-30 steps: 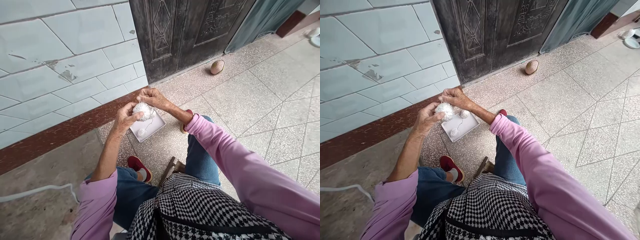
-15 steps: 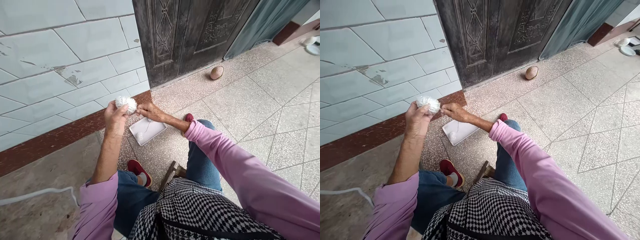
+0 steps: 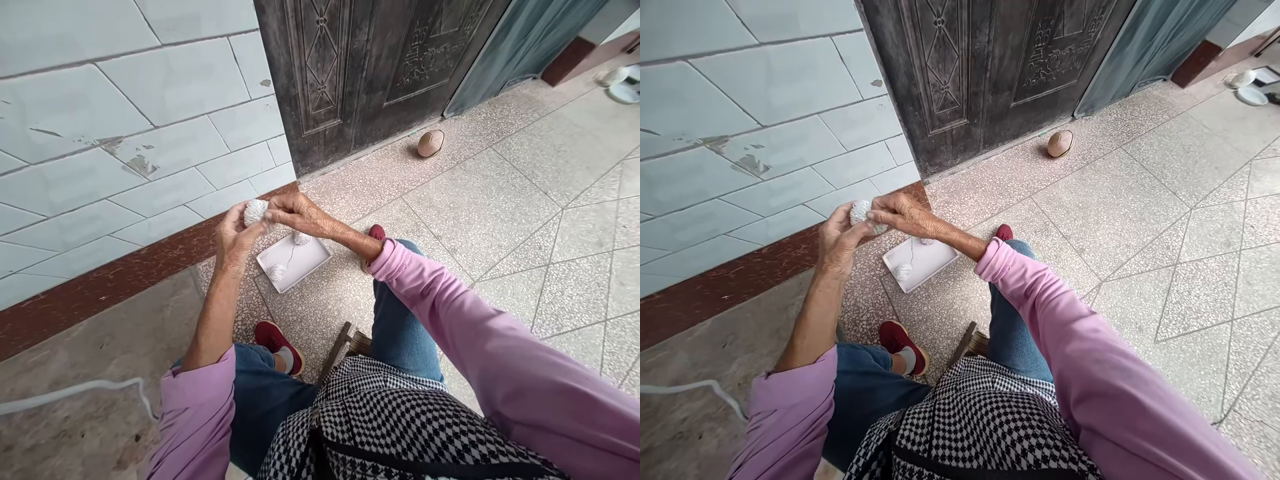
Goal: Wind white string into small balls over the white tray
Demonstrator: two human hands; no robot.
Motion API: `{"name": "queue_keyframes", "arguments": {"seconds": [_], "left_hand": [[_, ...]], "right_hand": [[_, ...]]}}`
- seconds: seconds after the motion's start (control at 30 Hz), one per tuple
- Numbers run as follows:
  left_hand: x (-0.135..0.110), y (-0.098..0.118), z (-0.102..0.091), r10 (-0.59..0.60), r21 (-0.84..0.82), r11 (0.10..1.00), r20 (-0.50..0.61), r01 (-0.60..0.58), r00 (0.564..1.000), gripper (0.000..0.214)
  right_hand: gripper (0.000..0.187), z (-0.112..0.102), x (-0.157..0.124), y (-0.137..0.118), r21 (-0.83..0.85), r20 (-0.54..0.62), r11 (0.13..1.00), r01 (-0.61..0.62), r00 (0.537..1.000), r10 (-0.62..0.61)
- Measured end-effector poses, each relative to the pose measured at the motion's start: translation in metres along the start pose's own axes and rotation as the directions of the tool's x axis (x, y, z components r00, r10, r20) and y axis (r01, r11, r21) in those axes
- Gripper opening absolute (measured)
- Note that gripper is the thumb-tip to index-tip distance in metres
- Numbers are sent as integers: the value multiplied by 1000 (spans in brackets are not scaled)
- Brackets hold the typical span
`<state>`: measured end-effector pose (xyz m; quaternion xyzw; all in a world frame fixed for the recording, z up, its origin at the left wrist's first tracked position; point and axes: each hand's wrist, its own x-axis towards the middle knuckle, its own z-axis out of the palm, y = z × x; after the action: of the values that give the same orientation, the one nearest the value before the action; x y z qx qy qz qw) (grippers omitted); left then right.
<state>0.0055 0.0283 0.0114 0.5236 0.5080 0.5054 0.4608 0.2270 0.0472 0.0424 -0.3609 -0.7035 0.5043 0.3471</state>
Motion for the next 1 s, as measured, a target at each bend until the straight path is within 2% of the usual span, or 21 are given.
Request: {"name": "queue_keyframes", "arguments": {"seconds": [0.1,0.17,0.27,0.4,0.5,0.6,0.73,0.87,1.0], "left_hand": [[-6,4,-2,-47,22,999,143,44,989,71],[-10,8,-1,-53,0,999,200,54,978,72],[-15,14,3,-59,-120,988,258,93,964,70],[-15,17,6,-64,-279,948,296,151,953,65],[-10,15,8,-29,-390,913,229,119,973,61],[-3,12,10,18,-480,876,120,42,993,59],[5,9,13,37,-523,852,9,-27,999,60],[15,0,7,70,-501,860,-68,-94,995,62],[23,-14,1,56,-377,919,-176,-120,983,74]], "right_hand": [[52,-10,11,12,35,-99,999,27,995,-24],[59,-14,18,23,60,-152,996,61,987,-51],[67,-15,27,36,142,-174,987,78,983,-53],[61,-7,32,40,208,-185,978,1,982,38],[61,4,33,39,229,-188,972,-54,977,99],[60,12,29,38,229,-186,972,-46,978,90],[48,16,19,34,104,-142,993,-51,988,66],[45,17,6,27,-36,-10,999,18,1000,-19],[44,19,-4,17,-88,79,995,49,996,-42]]}}
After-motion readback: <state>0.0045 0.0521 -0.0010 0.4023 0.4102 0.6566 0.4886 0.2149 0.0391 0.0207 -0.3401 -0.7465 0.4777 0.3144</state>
